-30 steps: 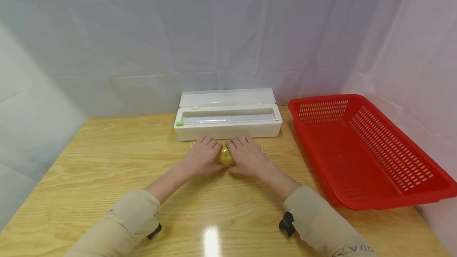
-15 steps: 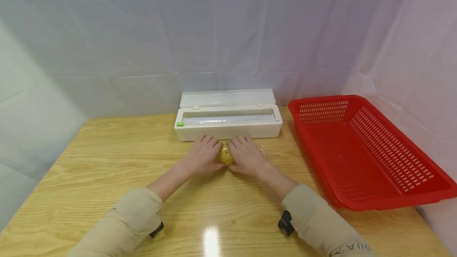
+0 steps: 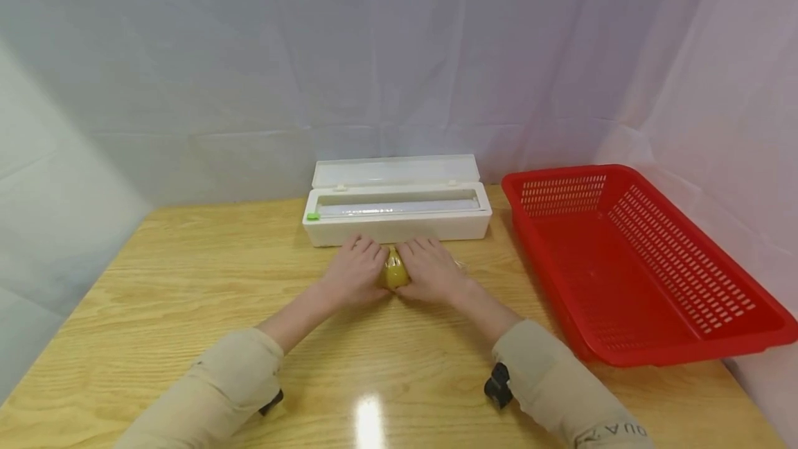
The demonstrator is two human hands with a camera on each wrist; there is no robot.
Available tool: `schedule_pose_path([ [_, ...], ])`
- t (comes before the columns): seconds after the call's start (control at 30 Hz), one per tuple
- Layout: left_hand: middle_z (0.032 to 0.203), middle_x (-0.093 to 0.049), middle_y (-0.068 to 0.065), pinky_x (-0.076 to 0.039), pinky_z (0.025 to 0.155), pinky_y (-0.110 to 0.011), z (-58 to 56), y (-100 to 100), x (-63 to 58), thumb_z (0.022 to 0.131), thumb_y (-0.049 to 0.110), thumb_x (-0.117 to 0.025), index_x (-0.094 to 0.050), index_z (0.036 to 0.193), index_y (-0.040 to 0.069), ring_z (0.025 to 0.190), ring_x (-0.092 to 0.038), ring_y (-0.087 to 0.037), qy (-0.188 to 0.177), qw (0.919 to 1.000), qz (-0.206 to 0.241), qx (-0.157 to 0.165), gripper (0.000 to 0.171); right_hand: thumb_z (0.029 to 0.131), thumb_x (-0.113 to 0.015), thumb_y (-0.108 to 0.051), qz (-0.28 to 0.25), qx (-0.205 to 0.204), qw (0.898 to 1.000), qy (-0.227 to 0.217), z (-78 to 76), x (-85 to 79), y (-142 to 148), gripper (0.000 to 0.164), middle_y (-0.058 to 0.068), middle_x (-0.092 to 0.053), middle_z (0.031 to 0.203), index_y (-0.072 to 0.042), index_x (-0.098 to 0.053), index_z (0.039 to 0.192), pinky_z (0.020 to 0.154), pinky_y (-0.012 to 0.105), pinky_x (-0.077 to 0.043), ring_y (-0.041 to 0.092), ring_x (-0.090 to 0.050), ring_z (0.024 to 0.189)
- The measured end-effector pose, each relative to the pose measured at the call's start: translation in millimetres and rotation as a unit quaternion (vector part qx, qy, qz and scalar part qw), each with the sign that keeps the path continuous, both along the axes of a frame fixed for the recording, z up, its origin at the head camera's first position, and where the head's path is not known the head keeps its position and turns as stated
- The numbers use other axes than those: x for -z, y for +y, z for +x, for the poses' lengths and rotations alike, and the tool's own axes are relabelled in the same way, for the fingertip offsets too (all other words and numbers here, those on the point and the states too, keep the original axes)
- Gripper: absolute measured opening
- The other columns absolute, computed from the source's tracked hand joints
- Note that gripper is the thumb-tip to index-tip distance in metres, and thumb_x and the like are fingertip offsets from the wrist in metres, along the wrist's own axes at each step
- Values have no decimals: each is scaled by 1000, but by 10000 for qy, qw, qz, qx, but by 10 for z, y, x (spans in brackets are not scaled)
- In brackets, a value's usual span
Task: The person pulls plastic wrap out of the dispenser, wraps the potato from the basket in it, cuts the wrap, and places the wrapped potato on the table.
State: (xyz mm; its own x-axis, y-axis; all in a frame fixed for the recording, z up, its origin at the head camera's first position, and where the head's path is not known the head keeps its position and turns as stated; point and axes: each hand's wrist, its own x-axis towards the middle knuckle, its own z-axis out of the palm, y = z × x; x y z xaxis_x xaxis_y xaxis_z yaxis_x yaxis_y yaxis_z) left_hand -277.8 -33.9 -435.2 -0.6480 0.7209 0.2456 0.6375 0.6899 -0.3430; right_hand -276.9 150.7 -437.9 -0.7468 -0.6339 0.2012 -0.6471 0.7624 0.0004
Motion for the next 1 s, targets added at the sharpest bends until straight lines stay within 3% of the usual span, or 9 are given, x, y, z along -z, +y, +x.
schedule_pose_path([
  [0.17, 100, -60, -9, -33, 96, -42, -20, 11, -20, 76, 56, -64, -57, 108, 3, 98, -51, -26, -445, 9990, 75, -22, 62, 75, -71, -44, 45, -127, 9999, -58, 12, 22, 39, 76, 14, -51, 122, 1, -43, 129, 99, 45, -32, 30, -44, 113],
  [0.27, 104, -60, -9, -33, 97, -42, -49, 8, -40, 75, 55, -65, -57, 109, 3, 101, -51, -26, -819, 9963, 228, -82, 63, 72, -74, -45, 239, -231, 9992, 220, 16, 39, 67, 82, 15, -50, 124, 2, -41, 131, 98, 46, -33, 31, -43, 115],
  [0.43, 106, -59, -9, -34, 95, -40, -98, -7, -72, 74, 53, -68, -57, 110, 3, 103, -49, -25, -1373, 9896, 407, -103, 62, 75, -71, -41, 443, -338, 9957, 740, -1, 76, 87, 75, 15, -52, 121, 3, -43, 129, 94, 44, -36, 30, -46, 111],
  [0.63, 106, -60, -9, -34, 97, -40, -122, -25, -100, 75, 53, -68, -57, 110, 3, 105, -49, -26, -1857, 9816, 379, -210, 62, 70, -75, -36, 485, -567, 9938, 830, -11, 63, 65, 75, 12, -56, 112, 4, -44, 126, 94, 45, -36, 29, -48, 105],
  [0.83, 115, -56, -10, -29, 101, -43, -115, -41, -100, 73, 59, -66, -54, 120, 3, 112, -46, -27, -1876, 9814, 200, -343, 74, 72, -73, -41, 489, -587, 9950, 637, -13, 43, 57, 68, 8, -57, 103, 0, -46, 120, 94, 43, -35, 26, -48, 100],
  [1.0, 119, -55, -12, -27, 103, -47, -33, -37, -84, 73, 60, -65, -49, 126, 3, 115, -45, -29, -1501, 9883, 58, -264, 80, 73, -71, -42, 523, -476, 9970, 320, -3, 39, 71, 70, 10, -55, 110, 0, -45, 123, 97, 45, -33, 27, -46, 105],
])
